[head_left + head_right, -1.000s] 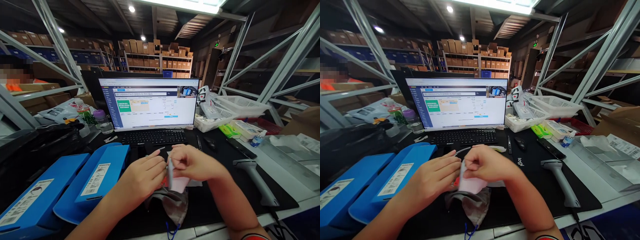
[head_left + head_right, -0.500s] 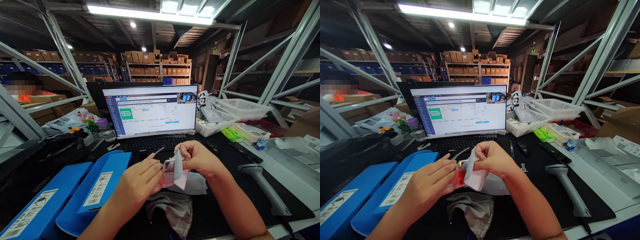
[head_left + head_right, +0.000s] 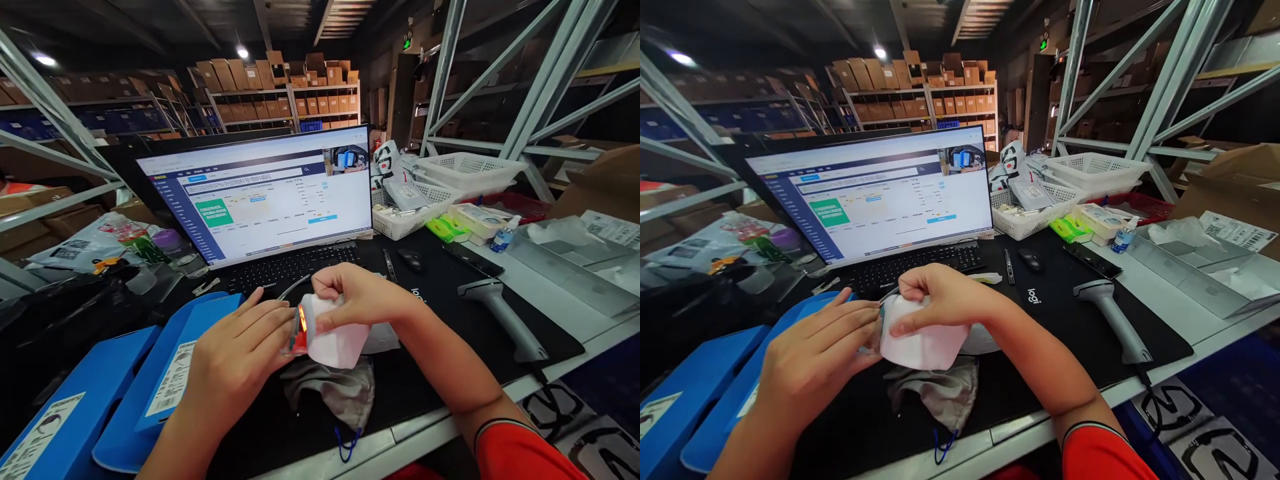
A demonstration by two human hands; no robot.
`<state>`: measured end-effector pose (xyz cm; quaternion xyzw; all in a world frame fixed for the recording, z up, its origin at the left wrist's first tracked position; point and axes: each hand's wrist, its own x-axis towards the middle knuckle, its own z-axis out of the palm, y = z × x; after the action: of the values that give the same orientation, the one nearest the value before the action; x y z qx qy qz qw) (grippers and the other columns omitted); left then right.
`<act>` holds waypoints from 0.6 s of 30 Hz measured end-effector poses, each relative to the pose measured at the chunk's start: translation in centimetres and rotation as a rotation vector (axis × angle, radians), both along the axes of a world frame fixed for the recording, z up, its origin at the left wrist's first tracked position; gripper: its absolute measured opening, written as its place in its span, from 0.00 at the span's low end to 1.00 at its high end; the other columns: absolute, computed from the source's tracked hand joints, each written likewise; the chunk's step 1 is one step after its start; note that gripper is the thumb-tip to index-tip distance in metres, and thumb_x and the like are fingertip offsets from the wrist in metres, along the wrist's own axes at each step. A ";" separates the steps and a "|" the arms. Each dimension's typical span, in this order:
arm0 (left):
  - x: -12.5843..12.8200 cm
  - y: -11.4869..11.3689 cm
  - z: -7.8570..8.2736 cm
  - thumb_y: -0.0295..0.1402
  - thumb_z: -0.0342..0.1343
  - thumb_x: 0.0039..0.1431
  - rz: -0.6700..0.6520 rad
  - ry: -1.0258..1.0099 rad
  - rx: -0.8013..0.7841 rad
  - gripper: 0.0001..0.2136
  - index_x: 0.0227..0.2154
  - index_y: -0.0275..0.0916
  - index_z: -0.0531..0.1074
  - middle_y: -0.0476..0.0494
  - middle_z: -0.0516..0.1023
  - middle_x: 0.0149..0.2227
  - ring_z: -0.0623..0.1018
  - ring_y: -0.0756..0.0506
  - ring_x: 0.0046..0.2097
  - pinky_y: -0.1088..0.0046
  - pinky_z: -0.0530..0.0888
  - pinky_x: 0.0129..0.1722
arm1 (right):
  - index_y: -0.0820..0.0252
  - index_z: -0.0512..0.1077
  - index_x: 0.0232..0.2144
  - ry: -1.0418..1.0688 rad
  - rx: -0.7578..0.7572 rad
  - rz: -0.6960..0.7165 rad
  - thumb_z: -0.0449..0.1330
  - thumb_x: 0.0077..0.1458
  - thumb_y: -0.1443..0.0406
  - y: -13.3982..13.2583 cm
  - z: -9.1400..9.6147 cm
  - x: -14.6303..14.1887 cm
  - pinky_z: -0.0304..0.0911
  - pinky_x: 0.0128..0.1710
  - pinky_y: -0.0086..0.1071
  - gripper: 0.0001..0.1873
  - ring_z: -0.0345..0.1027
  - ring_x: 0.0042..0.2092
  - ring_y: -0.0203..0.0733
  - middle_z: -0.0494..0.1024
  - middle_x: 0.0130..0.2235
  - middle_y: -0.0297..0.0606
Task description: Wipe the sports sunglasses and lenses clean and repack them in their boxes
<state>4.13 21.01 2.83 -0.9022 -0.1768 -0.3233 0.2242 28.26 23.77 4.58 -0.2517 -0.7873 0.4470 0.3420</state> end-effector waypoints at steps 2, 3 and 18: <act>-0.2 -0.1 0.2 0.28 0.64 0.59 -0.020 -0.014 -0.006 0.09 0.41 0.32 0.74 0.39 0.81 0.42 0.79 0.41 0.49 0.53 0.70 0.62 | 0.56 0.52 0.23 0.017 -0.049 0.151 0.72 0.44 0.60 0.9 -0.1 1.2 0.40 0.25 0.27 0.29 0.43 0.28 0.31 0.52 0.25 0.23; -0.3 -0.2 0.2 0.27 0.64 0.58 -0.031 -0.021 -0.006 0.09 0.40 0.32 0.74 0.39 0.81 0.41 0.79 0.41 0.48 0.53 0.70 0.62 | 0.56 0.52 0.23 0.032 -0.073 0.193 0.72 0.45 0.60 1.2 -0.2 1.7 0.40 0.26 0.27 0.29 0.43 0.28 0.31 0.52 0.26 0.23; 1.0 -0.9 -0.4 0.23 0.61 0.59 0.024 -0.036 0.082 0.04 0.37 0.31 0.74 0.39 0.81 0.39 0.80 0.41 0.45 0.53 0.74 0.59 | 0.55 0.49 0.17 0.133 -0.189 0.018 0.68 0.41 0.67 0.8 -0.2 2.5 0.42 0.26 0.28 0.28 0.41 0.27 0.31 0.52 0.22 0.22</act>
<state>5.10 20.10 2.46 -0.8842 -0.1782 -0.3437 0.2614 30.79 24.57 4.38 -0.2455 -0.7194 0.5381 0.3641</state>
